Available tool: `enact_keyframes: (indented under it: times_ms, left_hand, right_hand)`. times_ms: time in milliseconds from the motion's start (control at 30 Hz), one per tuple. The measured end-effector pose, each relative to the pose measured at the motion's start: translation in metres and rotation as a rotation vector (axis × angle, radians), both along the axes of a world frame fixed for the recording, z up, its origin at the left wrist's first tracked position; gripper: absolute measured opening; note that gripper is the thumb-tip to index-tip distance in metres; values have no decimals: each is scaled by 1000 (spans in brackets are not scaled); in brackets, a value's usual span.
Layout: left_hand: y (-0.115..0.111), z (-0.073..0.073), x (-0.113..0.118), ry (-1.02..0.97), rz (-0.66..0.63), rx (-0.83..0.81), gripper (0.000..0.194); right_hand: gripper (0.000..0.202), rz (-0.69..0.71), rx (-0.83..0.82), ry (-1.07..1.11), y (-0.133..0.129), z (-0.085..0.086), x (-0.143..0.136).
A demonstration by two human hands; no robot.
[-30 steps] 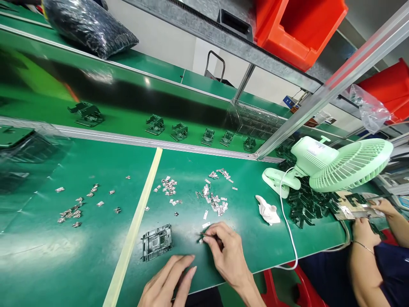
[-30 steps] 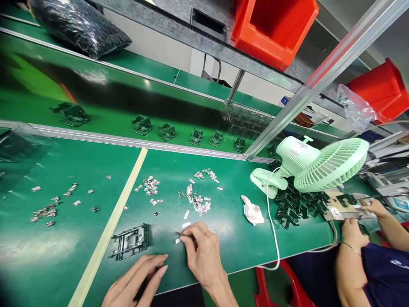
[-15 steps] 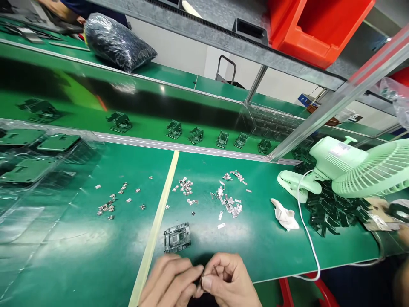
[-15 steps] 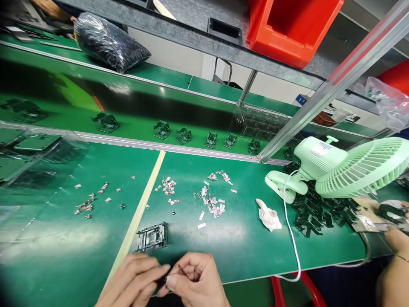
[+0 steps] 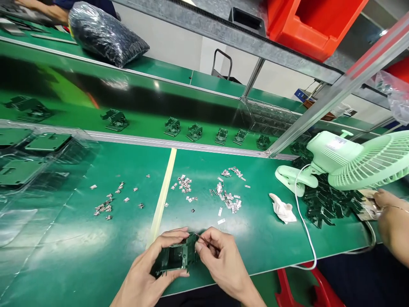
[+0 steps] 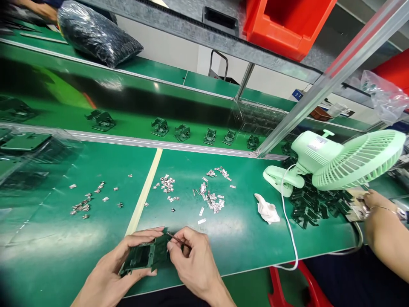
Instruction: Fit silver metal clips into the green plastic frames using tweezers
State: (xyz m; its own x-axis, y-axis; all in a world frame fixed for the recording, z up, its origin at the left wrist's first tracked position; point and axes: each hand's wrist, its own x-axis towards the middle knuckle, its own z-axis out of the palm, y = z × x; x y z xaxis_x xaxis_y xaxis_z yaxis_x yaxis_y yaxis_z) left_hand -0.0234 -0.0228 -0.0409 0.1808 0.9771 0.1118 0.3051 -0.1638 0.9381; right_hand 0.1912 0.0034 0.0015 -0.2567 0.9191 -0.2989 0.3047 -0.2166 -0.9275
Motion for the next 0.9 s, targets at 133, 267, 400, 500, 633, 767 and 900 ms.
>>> enact_keyframes:
  times_ms: [133, 267, 400, 500, 633, 767, 900]
  left_hand:
    - [0, 5, 3, -6, -10, 104, 47]
    - [-3, 8, 7, -71, -28, 193, 50]
    - [-11, 4, 10, -177, 6, 90, 49]
    - [-16, 4, 13, -298, 102, -26, 44]
    - [-19, 14, 19, -425, 284, -209, 40]
    - [-19, 22, 23, -562, 344, -360, 49]
    - [-20, 10, 20, -664, 226, -377, 55]
  right_hand:
    - [20, 25, -119, 96, 2, -3, 1]
    - [24, 14, -185, 164, 2, -8, -2]
    - [22, -99, -165, 187, -6, -12, -11]
    - [19, -117, -69, 118, -15, -7, -11]
    - [26, 18, 217, -34, -25, 0, -1]
    - [30, 84, 405, -103, -34, -10, 0]
    - [34, 84, 532, -191, -43, -27, -12]
